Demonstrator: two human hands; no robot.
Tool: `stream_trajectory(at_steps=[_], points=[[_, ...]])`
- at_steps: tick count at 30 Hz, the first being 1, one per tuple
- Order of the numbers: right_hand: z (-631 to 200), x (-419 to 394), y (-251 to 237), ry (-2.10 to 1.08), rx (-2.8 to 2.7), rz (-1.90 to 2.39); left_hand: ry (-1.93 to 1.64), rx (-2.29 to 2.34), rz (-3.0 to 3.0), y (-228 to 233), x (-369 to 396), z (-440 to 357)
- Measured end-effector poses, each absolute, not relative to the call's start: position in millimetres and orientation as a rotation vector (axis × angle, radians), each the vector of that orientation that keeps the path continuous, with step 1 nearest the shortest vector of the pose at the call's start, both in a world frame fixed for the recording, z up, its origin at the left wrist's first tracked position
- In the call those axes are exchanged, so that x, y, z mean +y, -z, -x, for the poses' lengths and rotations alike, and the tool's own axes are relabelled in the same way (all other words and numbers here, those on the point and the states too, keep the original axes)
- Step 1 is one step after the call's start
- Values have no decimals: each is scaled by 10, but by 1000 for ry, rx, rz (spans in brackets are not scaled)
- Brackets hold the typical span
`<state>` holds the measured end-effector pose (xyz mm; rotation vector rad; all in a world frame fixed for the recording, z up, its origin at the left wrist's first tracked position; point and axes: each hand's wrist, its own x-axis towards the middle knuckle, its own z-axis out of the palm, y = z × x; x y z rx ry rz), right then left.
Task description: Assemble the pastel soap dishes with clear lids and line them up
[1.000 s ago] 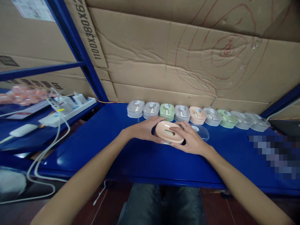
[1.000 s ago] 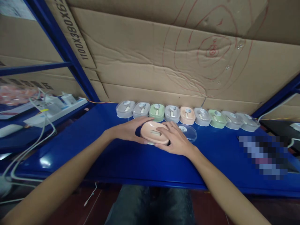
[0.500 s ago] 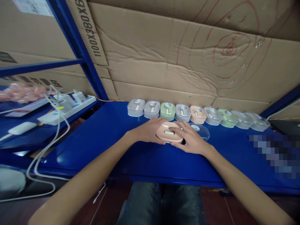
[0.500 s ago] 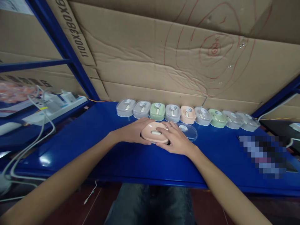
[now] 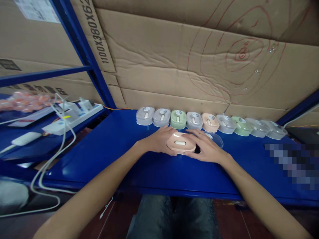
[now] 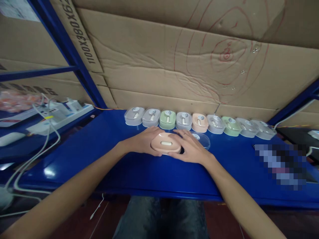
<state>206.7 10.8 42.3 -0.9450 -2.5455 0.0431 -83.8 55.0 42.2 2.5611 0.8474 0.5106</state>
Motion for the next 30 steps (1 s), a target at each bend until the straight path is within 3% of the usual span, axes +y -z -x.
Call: stream_trajectory(at_steps=[7,21,30], points=[[-2451,243,-696,58,-2436,1222,-527,996,-2572,-441,538,889],[-2671,305,-547,-129,-2486,1327,-545,1031,-2567,-407,614,937],[-2503,209,-763,-90,-2189,1004,-599,951,-2509,-364,556,829]])
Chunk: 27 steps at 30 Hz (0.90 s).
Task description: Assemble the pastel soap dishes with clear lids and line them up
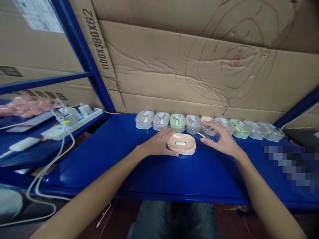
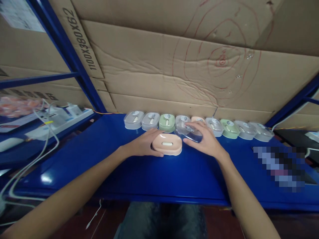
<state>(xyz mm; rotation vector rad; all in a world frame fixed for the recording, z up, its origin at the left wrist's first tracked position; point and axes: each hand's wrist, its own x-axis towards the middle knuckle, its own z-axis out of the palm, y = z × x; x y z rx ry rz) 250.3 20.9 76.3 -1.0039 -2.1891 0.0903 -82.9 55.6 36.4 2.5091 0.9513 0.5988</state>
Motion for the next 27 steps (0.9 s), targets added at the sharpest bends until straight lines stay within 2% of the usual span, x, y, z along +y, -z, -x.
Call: stream_trajectory(at_steps=[10,27], points=[[-2023,224,-251,-186,-2345,808,-701,979,-2302,-179,475,654],[-1963,196,-155,-187,-2292,813,-800,832,-2355,-166,450,621]])
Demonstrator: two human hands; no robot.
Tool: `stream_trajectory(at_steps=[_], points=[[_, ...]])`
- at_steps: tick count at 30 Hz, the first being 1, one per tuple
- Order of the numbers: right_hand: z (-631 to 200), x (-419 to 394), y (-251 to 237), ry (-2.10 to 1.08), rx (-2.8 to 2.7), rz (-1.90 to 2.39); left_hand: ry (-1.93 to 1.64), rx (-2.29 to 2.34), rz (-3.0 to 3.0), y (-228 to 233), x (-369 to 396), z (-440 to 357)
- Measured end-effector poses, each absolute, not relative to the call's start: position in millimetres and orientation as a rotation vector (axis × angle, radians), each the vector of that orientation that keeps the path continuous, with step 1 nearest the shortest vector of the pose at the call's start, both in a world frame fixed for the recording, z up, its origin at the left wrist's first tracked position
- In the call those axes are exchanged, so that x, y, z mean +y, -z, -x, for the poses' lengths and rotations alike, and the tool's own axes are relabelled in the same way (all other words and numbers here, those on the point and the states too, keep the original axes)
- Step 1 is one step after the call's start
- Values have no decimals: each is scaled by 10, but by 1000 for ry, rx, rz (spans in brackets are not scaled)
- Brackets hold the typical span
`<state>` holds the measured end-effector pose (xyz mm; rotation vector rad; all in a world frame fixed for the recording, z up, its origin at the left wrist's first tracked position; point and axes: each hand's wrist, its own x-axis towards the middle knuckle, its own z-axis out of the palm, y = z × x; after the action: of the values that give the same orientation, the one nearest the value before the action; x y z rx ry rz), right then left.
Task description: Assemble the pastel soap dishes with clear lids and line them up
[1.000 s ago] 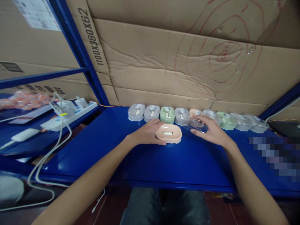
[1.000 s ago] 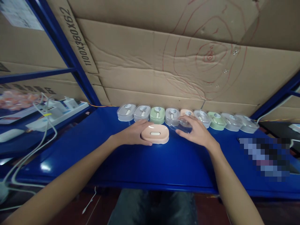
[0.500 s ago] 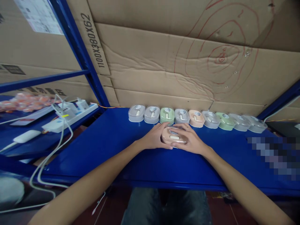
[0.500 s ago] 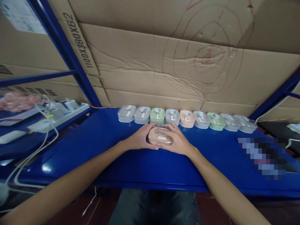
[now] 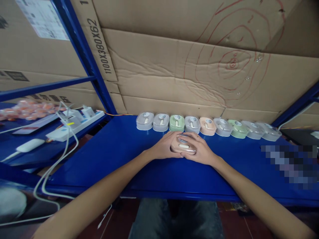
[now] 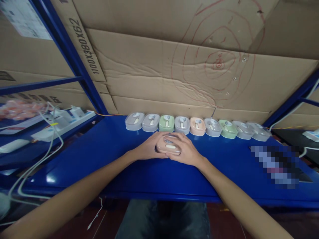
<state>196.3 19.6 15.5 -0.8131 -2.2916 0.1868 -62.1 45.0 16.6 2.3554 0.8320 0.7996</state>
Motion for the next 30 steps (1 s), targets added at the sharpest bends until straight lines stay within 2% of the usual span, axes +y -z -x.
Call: stream_trajectory(at_steps=[12,21,30], points=[[-1960,184,-140,-216,-2191,846,-805,813,-2596,-326,358,590],[-1976,213,-135,-271,-2215,831,-785,785,-2513,-271,397,625],[-2054,287,-112,-436,-2011,862,-465,764,-2744,-614,364,887]])
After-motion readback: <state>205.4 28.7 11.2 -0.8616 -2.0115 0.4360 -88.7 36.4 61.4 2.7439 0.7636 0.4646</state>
